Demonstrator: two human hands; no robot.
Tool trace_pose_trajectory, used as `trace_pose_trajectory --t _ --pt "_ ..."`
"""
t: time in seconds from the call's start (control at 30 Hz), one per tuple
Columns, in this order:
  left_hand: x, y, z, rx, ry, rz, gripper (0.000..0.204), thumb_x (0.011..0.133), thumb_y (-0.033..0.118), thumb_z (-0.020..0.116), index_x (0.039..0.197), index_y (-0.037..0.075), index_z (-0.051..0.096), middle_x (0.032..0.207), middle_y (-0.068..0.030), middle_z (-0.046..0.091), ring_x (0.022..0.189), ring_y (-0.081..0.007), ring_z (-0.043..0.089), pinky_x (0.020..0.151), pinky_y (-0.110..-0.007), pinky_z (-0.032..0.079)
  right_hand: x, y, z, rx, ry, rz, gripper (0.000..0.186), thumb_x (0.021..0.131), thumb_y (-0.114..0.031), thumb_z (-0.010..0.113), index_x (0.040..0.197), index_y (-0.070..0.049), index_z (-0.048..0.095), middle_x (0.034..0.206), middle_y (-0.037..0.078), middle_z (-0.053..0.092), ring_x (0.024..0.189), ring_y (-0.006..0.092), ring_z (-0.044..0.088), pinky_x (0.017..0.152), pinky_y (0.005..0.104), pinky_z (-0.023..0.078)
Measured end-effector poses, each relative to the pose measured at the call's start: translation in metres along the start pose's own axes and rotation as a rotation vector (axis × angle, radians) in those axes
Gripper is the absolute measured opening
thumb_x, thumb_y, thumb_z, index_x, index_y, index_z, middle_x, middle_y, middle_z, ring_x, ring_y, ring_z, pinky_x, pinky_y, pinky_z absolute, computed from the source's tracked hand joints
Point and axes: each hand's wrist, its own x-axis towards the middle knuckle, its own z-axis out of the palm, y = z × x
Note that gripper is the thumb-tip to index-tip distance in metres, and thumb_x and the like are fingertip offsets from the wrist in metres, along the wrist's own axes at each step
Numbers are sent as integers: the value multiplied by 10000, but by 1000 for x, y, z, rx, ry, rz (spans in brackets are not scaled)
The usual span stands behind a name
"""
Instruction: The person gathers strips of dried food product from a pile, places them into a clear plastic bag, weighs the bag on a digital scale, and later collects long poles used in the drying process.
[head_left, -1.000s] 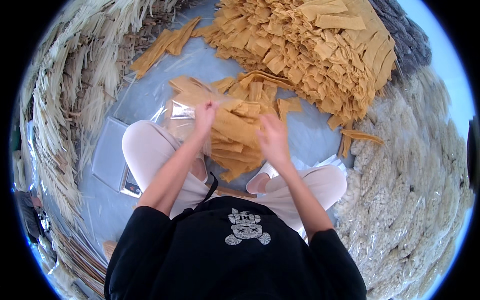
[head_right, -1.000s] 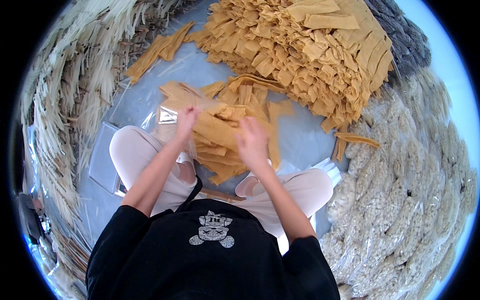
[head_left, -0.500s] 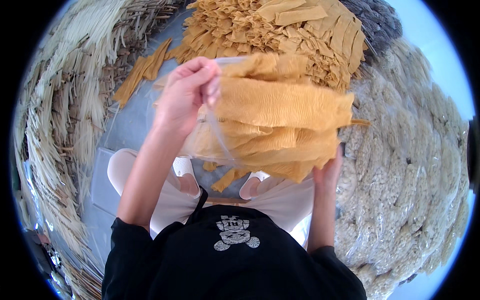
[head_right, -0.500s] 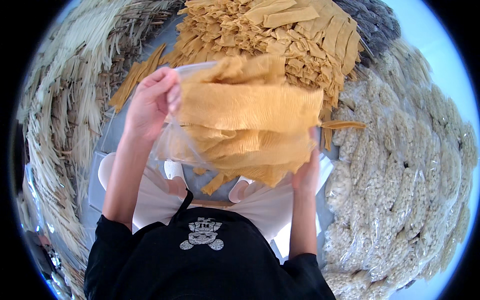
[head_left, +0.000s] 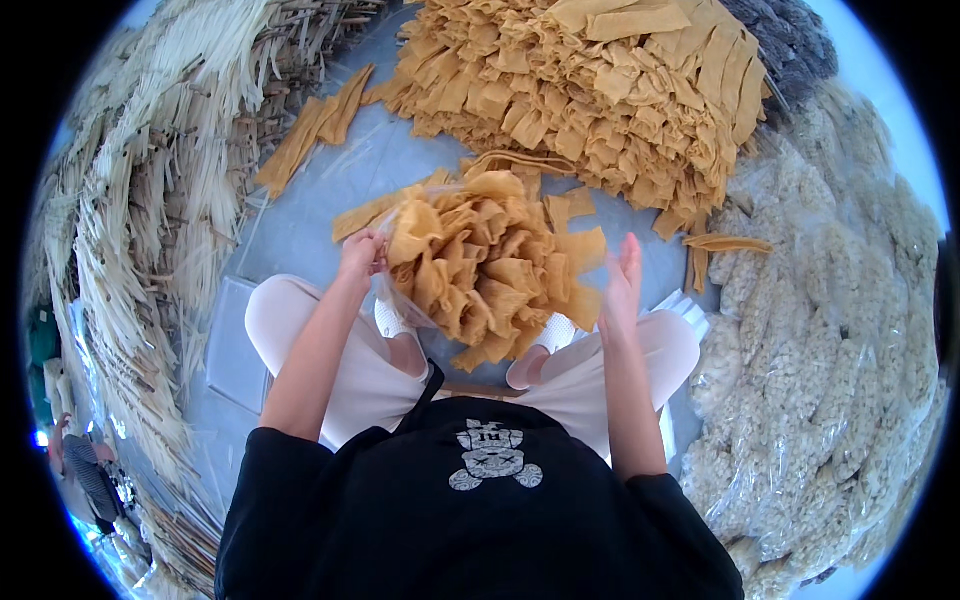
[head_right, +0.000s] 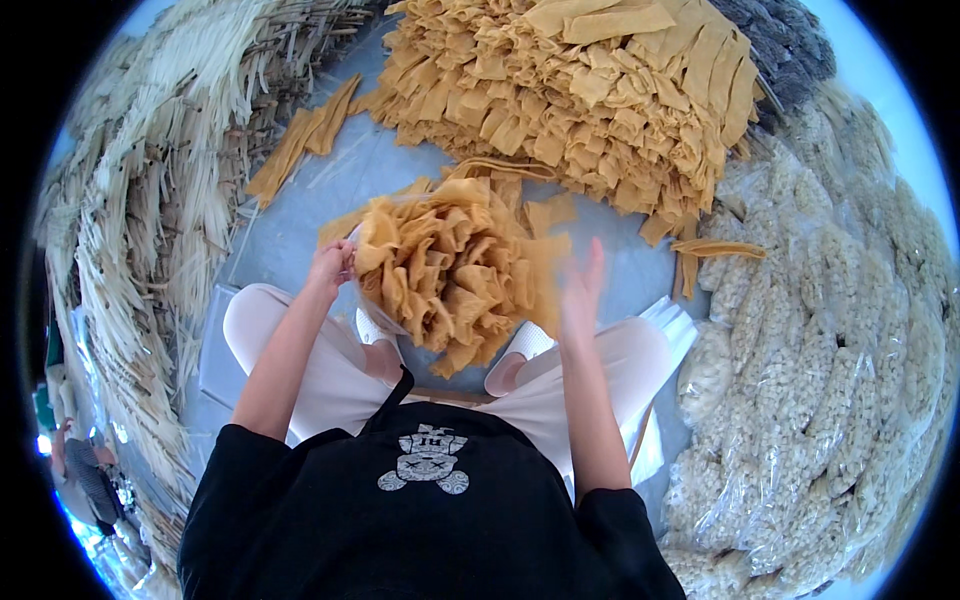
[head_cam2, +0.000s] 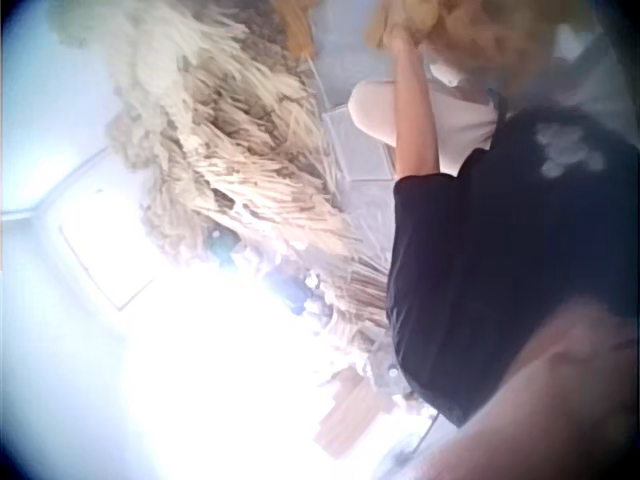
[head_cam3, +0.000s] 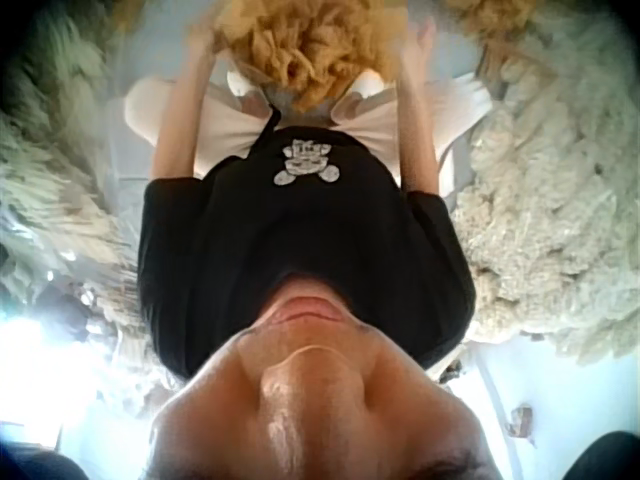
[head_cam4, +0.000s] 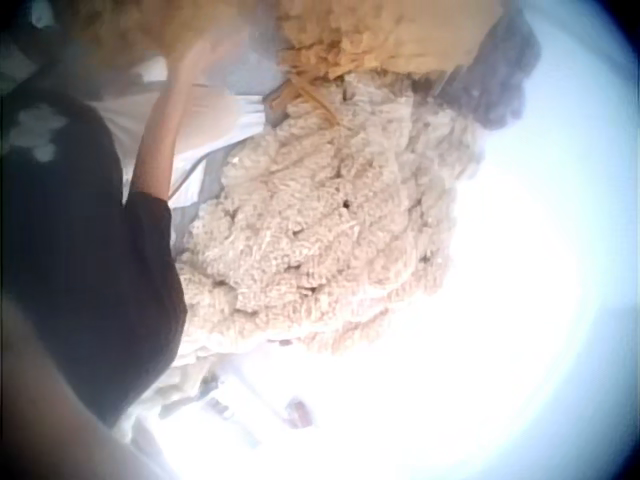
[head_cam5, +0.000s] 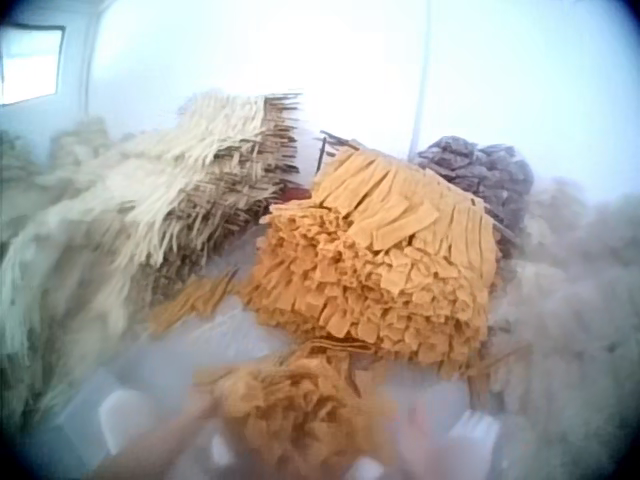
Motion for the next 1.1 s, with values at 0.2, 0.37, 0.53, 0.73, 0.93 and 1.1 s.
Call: trace_pose_trajectory --t 0.2,0.37,0.53,0.73,0.93,1.1 --pt "4 -8 -2 -102 15 67 104 817 114 530 728 72 565 539 7 473 434 -102 426 411 -265 394 19 18 -2 499 398 349 430 859 -81 430 1280 -72 345 1298 75 380 1214 167 323 963 362 260" --pt "30 -7 -34 -228 265 60 69 805 109 538 749 79 566 554 17 480 434 -99 421 392 -250 345 22 34 -21 164 317 36 359 853 -87 440 1211 -83 413 1197 63 453 1116 153 418 859 335 345" --pt "27 5 -24 -332 318 97 57 797 93 538 749 91 569 569 16 490 419 -90 393 370 -235 276 59 186 -45 637 -149 655 288 864 -177 454 1135 -84 489 1026 87 576 904 195 571 720 355 481" --pt "31 -15 -57 -387 425 77 93 765 70 515 802 72 600 642 -20 543 461 -108 443 378 -245 294 -12 77 62 355 -436 859 401 909 -334 417 1165 -29 463 1082 95 559 909 191 578 732 350 494" --pt "18 -15 -47 -193 326 82 164 754 152 515 834 48 613 611 -21 524 428 -109 423 348 -248 270 6 127 65 327 -569 868 408 872 -282 476 1192 -32 439 1124 97 538 943 198 564 773 323 478" --pt "4 -12 -40 -94 244 187 183 766 204 547 822 44 618 549 -14 505 372 -105 391 322 -256 255 6 114 67 291 -588 644 381 837 -230 506 1158 -27 468 1066 98 563 883 187 574 744 305 472"
